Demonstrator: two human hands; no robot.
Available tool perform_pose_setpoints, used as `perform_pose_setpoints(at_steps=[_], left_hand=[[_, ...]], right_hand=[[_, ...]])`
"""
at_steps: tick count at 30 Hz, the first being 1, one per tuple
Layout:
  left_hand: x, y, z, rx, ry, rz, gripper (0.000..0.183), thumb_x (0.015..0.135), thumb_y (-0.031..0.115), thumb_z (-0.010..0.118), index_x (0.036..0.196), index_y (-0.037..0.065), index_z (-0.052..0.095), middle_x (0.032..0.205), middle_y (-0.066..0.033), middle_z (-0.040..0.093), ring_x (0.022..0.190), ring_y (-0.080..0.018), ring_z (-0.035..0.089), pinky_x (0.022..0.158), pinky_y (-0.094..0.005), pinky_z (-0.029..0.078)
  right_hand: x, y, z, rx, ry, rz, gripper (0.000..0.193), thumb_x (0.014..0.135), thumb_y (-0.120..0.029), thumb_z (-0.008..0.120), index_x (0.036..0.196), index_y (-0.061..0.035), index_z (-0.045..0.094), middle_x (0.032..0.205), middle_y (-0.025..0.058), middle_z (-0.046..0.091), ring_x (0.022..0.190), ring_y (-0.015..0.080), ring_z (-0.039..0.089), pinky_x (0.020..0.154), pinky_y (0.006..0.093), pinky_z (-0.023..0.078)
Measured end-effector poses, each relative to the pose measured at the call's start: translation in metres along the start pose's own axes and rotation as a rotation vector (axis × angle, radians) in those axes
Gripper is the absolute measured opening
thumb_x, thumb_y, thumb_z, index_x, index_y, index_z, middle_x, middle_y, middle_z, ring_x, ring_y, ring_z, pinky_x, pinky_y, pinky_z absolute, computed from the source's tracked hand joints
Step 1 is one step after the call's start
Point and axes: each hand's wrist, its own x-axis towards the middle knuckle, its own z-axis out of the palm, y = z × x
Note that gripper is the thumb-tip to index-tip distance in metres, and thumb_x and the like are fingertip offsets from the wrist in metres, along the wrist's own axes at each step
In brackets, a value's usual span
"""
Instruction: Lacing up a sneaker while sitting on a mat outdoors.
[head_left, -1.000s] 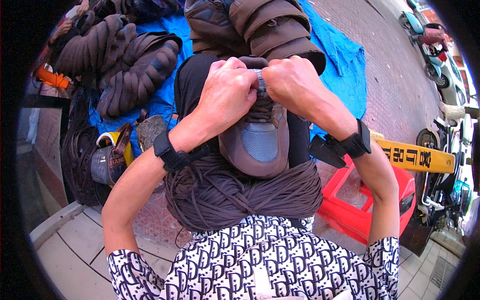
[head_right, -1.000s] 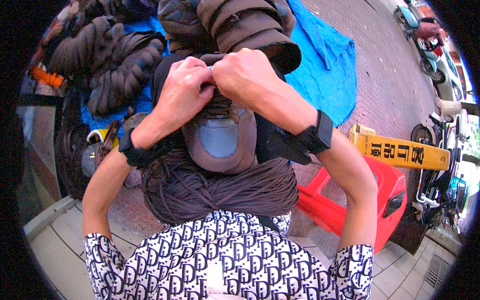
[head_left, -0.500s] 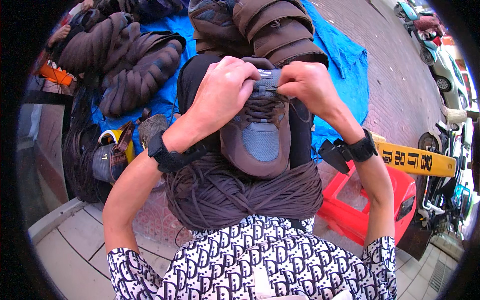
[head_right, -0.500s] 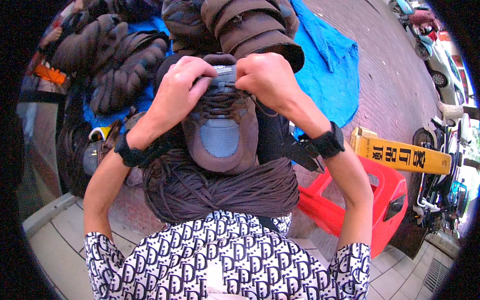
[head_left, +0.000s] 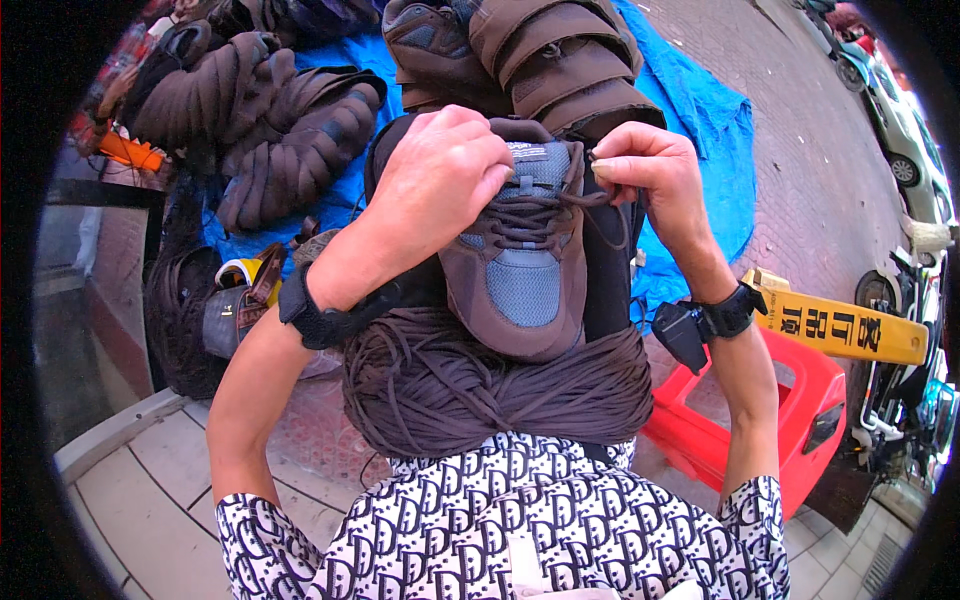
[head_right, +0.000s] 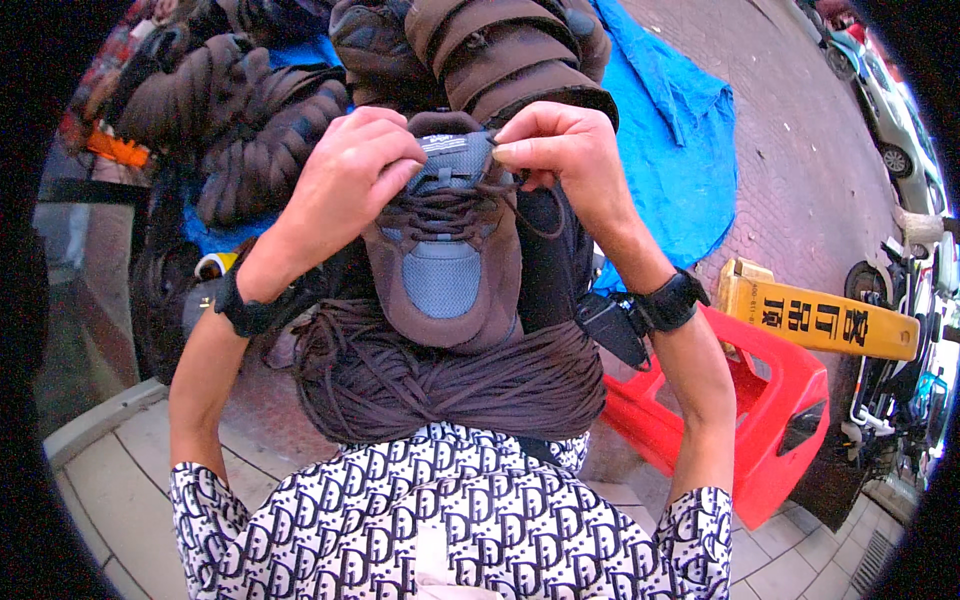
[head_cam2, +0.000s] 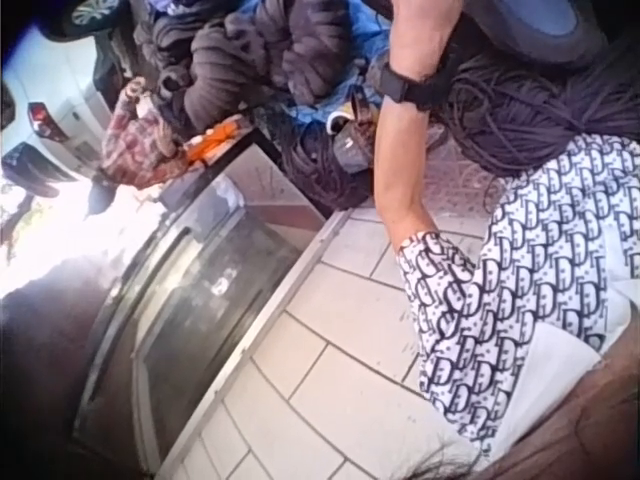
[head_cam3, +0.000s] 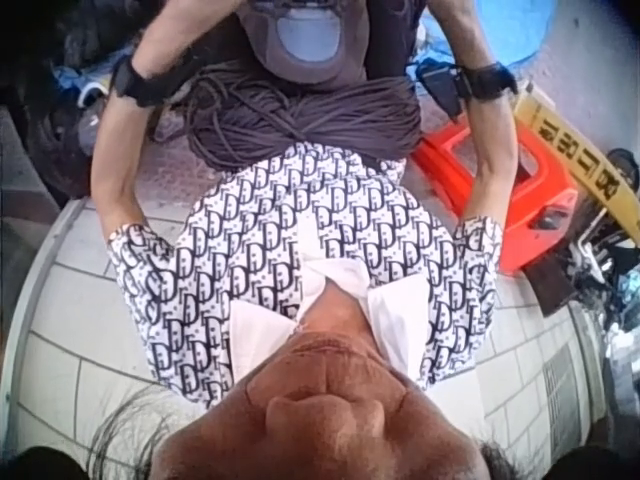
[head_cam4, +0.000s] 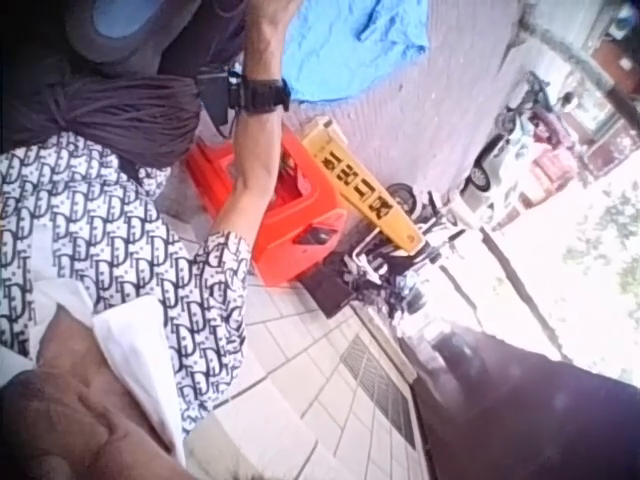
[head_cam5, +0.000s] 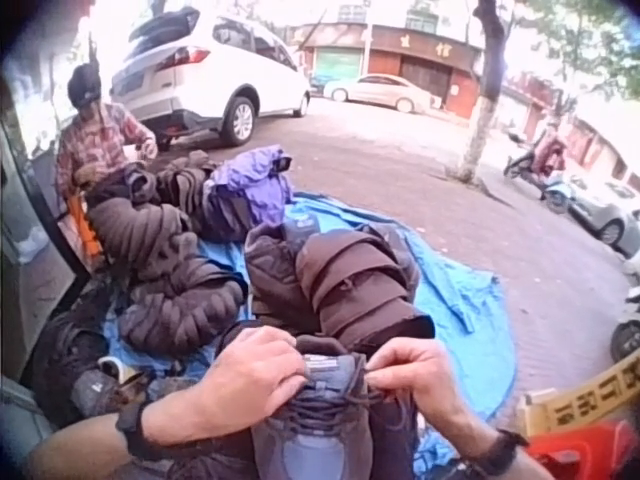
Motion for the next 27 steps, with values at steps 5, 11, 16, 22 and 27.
perform_pose_setpoints(at_steps=[5,11,16,22,27], left_hand=[[0.009,0.006,0.002,0.185,-0.205,-0.001,0.008,0.071,0.012,0.061,0.074,0.004,0.062,0.081,-0.0109,0.059,0.089,-0.0263,0.053,0.079,-0.0378,0.041],[0.024,0.010,0.011,0.319,-0.357,-0.072,0.008,0.064,0.011,0.060,0.064,0.003,0.062,0.066,-0.0132,0.059,0.073,-0.0298,0.056,0.069,-0.0402,0.043],[0.018,0.010,0.016,0.314,-0.354,-0.126,0.007,0.063,0.010,0.059,0.062,0.003,0.060,0.066,-0.0121,0.058,0.074,-0.0292,0.055,0.069,-0.0396,0.042],[0.007,0.009,0.019,0.057,-0.171,-0.161,0.005,0.063,0.007,0.059,0.067,0.005,0.058,0.071,-0.0080,0.056,0.084,-0.0261,0.052,0.075,-0.0371,0.040],[0.002,0.007,0.024,0.040,-0.057,-0.124,0.008,0.061,0.006,0.061,0.068,0.005,0.058,0.077,-0.0072,0.057,0.085,-0.0246,0.053,0.077,-0.0360,0.040]], right_hand=[[0.001,0.003,0.000,0.026,0.000,0.029,0.008,0.070,-0.002,0.063,0.078,-0.0005,0.062,0.064,0.0026,0.059,0.052,0.0059,0.052,0.045,0.0158,0.037],[-0.001,0.003,0.000,0.020,-0.019,0.019,0.009,0.069,-0.002,0.064,0.078,-0.0014,0.064,0.065,0.0019,0.060,0.052,0.0045,0.052,0.046,0.0159,0.037],[0.003,0.002,0.008,-0.171,-0.050,-0.106,0.006,0.068,-0.003,0.065,0.074,-0.0008,0.064,0.065,0.0004,0.060,0.056,0.0054,0.054,0.048,0.0182,0.039],[0.009,0.009,0.026,-0.980,0.076,-0.583,0.007,0.063,-0.011,0.063,0.067,-0.0054,0.062,0.065,0.0063,0.056,0.059,0.0234,0.058,0.053,0.0320,0.046],[0.007,0.007,0.036,-1.208,0.099,-0.703,0.005,0.064,-0.011,0.059,0.064,-0.0060,0.058,0.062,0.0063,0.054,0.059,0.0239,0.058,0.052,0.0344,0.046]])
